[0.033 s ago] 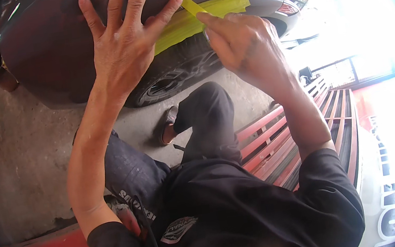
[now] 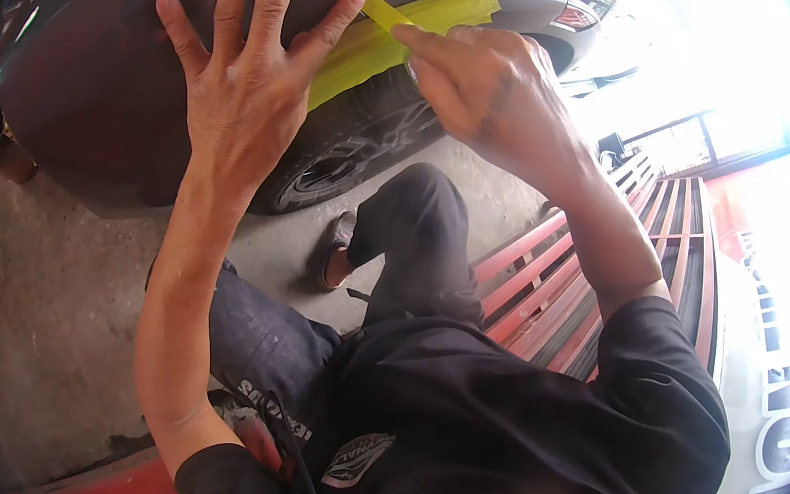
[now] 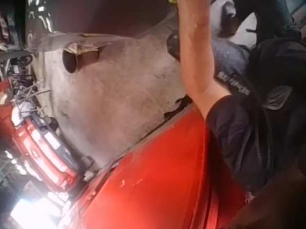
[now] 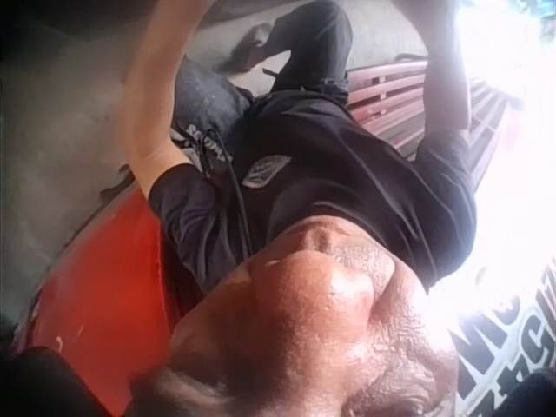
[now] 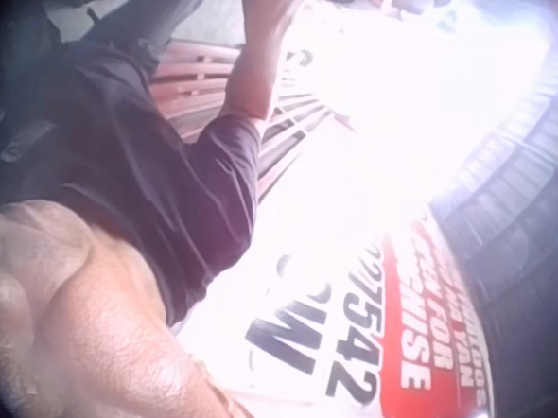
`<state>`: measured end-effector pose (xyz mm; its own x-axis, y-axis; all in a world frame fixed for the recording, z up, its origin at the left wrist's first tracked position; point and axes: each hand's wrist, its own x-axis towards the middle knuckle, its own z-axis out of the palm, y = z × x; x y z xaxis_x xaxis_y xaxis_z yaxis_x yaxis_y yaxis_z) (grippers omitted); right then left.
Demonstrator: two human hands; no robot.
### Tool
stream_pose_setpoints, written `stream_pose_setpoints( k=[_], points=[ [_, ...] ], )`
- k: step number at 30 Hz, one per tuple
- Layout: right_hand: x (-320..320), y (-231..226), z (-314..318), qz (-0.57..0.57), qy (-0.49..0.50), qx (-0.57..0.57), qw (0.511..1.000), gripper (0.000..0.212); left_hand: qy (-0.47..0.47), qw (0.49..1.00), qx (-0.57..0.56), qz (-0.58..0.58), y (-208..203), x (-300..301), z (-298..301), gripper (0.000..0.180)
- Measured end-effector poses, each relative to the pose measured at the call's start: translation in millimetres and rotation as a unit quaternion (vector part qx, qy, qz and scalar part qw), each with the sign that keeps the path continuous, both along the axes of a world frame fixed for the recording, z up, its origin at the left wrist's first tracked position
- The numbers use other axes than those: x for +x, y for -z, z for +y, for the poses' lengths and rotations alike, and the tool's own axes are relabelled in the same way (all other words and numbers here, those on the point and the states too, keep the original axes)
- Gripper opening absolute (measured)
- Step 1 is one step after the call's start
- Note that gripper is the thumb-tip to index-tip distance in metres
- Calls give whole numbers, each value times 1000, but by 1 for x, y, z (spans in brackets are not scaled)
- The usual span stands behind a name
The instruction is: The person applies yellow masking tape to the rear bumper and taillight area of a gray car. They smooth the tape along the edges and around the taillight, then move to the lower bumper section to continue taping.
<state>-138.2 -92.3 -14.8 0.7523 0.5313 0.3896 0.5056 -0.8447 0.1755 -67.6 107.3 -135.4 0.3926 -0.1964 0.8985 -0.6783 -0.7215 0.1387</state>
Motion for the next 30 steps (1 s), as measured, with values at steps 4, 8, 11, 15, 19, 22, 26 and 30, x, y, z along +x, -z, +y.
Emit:
stream_pose_setpoints(
  k=[4, 8, 11, 15, 19, 22, 26, 30],
  points=[
    [2, 3, 2, -1, 11, 14, 1000, 29, -29, 999, 9, -34, 6, 8, -2, 40],
    [-1, 3, 4, -23, 5, 4, 1000, 29, -13, 1000, 5, -11, 0, 0, -2, 43],
    [-3, 1, 4, -6, 23, 20, 1000, 29, -9, 1000, 12, -1, -2, -4, -4, 49],
    [-2, 1, 7, -23, -3, 27, 999, 29, 9, 1000, 5, 10, 2, -3, -6, 60],
    [-1, 3, 6, -9, 17, 37, 999, 29, -14, 999, 30, 24, -6, -11, 10, 48],
    [0, 4, 3, -22, 13, 31, 999, 28, 16, 990, -129, -55, -2, -5, 14, 32],
    [6, 7, 3, -47, -4, 29, 998, 27, 4, 976, -215, 18, -20, -11, 9, 9],
    [3, 4, 3, -30, 10, 36, 999, 26, -1, 976, -211, 55, -33, -2, -15, 38]
  ],
)
